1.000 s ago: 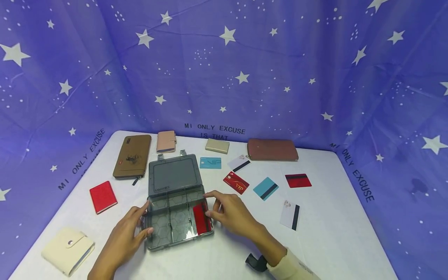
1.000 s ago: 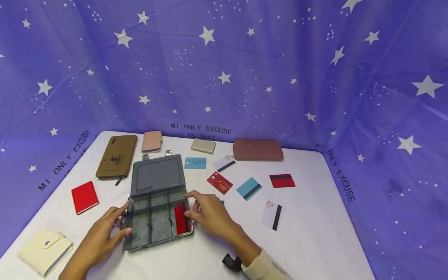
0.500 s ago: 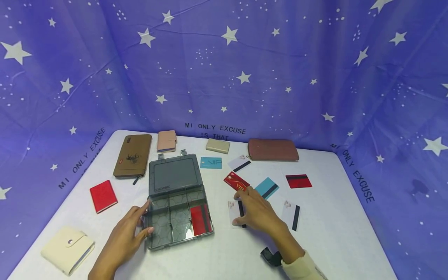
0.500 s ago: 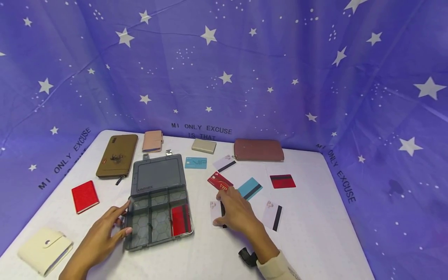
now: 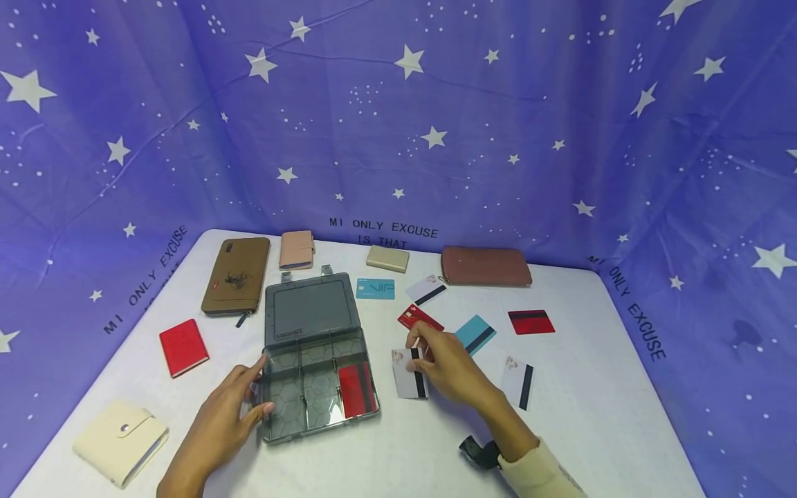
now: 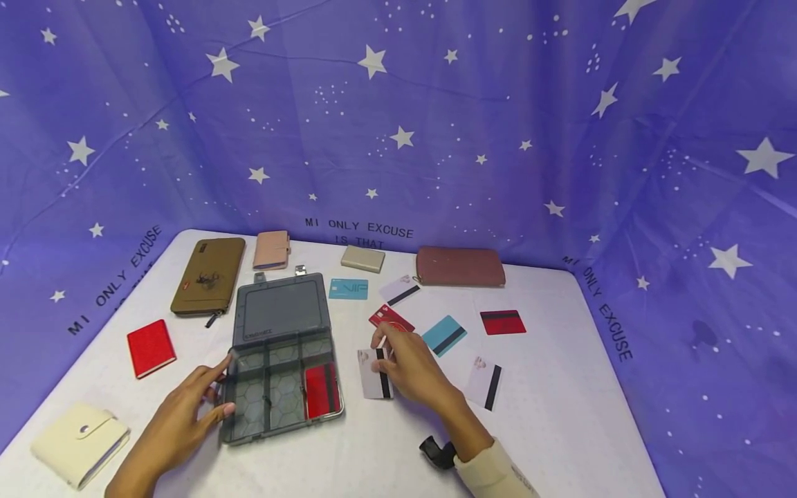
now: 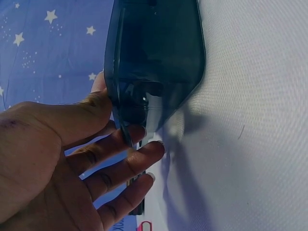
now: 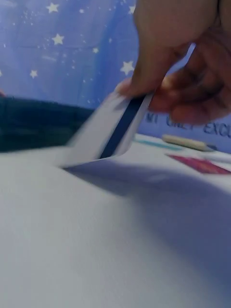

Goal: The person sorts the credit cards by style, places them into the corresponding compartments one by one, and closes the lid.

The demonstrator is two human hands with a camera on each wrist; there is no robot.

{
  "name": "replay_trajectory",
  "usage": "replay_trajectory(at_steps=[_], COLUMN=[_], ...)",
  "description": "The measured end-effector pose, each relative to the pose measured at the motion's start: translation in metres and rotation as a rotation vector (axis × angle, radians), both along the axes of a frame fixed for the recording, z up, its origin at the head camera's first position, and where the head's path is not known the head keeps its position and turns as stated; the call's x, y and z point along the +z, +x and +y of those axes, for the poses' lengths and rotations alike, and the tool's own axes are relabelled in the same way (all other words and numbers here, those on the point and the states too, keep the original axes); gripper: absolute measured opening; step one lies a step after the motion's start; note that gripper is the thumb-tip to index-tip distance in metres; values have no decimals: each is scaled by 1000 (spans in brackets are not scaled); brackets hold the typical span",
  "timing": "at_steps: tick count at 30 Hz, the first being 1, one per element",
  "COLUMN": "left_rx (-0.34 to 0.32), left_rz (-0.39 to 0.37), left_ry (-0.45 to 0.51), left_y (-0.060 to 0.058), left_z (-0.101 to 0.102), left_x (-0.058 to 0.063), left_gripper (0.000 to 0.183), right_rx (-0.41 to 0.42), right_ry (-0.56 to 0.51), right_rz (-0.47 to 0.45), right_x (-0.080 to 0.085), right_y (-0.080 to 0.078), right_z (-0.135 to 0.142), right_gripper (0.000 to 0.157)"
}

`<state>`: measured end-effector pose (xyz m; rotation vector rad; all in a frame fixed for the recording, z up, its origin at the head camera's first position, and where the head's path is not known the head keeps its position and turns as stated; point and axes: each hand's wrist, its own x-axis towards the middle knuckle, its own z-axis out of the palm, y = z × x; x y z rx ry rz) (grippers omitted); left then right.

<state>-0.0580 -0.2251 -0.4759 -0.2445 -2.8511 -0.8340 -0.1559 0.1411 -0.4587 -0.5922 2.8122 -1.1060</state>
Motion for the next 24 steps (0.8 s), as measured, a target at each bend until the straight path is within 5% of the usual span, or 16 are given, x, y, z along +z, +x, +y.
replay_trajectory(at_steps=[5, 11, 16, 24], left_rx=[7, 8, 7, -1], left_rz=[-19, -13, -25, -34], left_ry=[-3, -2, 3, 7], left_y=[0, 0, 0, -1], left_z=[0, -1, -1, -2], left_x=[0, 0, 1, 2], left_gripper=[76, 77, 77, 78], right_rx=[-36, 45, 171, 187], right_ry=[-183, -334, -289, -72], right_rz=[102, -47, -171, -9], right_x=[16, 25, 16, 4], right_y=[-3, 2, 8, -1], right_z=[-23, -64, -96, -97], right_gripper=[23, 15, 14, 27])
